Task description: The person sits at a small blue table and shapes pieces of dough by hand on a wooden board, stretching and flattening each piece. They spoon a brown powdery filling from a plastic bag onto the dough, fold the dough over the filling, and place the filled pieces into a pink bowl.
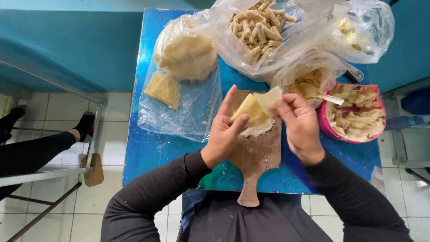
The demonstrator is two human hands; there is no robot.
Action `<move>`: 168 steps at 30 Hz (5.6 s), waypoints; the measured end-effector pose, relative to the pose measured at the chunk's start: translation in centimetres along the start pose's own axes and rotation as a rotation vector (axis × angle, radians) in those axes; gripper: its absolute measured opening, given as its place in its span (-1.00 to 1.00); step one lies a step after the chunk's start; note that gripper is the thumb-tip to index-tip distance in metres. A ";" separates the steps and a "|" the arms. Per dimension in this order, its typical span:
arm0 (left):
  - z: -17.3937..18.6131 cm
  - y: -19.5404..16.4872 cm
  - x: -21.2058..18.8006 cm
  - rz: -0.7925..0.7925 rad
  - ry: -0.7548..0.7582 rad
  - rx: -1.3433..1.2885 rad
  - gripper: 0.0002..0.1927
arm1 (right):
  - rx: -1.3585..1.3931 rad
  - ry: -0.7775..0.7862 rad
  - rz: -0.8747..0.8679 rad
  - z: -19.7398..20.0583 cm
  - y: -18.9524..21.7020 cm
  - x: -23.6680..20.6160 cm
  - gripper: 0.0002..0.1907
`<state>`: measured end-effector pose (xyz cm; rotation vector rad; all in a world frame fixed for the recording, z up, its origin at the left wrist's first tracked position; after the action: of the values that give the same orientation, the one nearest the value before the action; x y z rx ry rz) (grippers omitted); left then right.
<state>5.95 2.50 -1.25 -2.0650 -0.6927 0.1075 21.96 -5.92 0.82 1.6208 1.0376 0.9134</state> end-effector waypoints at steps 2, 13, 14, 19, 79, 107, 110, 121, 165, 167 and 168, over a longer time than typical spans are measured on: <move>0.6 0.2 0.1 0.010 -0.064 -0.037 -0.16 | 0.094 -0.048 0.048 1.1 0.7 0.7 -0.88; 2.5 -1.0 0.1 -0.115 -0.265 0.041 -0.26 | -1.417 0.218 0.293 -5.8 5.0 -2.3 -0.89; 2.5 -1.0 0.1 -0.113 -0.269 0.040 -0.26 | -1.413 0.239 0.302 -6.3 4.9 -2.6 -0.90; 2.5 -1.0 0.0 -0.105 -0.273 0.052 -0.27 | -1.414 0.305 0.300 -7.5 4.9 -3.0 -0.90; 1.1 -1.2 -0.3 -0.112 -0.145 -0.030 -0.16 | 0.325 -0.102 0.053 2.0 1.2 0.2 -0.93; 6.2 -10.5 0.6 0.136 0.020 1.481 -0.53 | -1.339 0.454 0.266 -8.1 3.8 -4.4 -0.87; 6.9 -9.6 0.4 0.211 -0.031 1.547 -0.54 | -1.341 0.453 0.275 -8.3 3.7 -4.4 -0.85; 5.0 -10.5 0.3 0.100 -0.163 2.028 -0.58 | -1.338 0.346 0.285 -7.4 5.5 -5.0 -0.65; -1.6 -3.7 -0.3 -0.093 0.279 1.834 -0.19 | -1.644 -0.148 -0.079 10.2 6.8 -9.7 -0.49; -1.5 -3.8 -0.3 -0.090 0.279 1.830 -0.20 | -1.626 -0.133 -0.092 10.3 6.7 -9.8 -0.51; -1.6 -3.8 -0.3 -0.092 0.279 1.831 -0.20 | -1.621 -0.131 -0.096 10.4 6.7 -9.9 -0.52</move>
<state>4.57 2.72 2.59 -0.2683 -0.2260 0.2605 29.26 -19.63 3.82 0.2315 0.0443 1.0639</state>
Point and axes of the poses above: each hand's wrist, its own x-axis towards the middle knuckle, its own z-axis out of the back of the hand, y = z × x, the point moved 7 cm from there along x, towards the middle knuckle, and after that the axes turned 12 degrees about y, right-handed, at the moved point
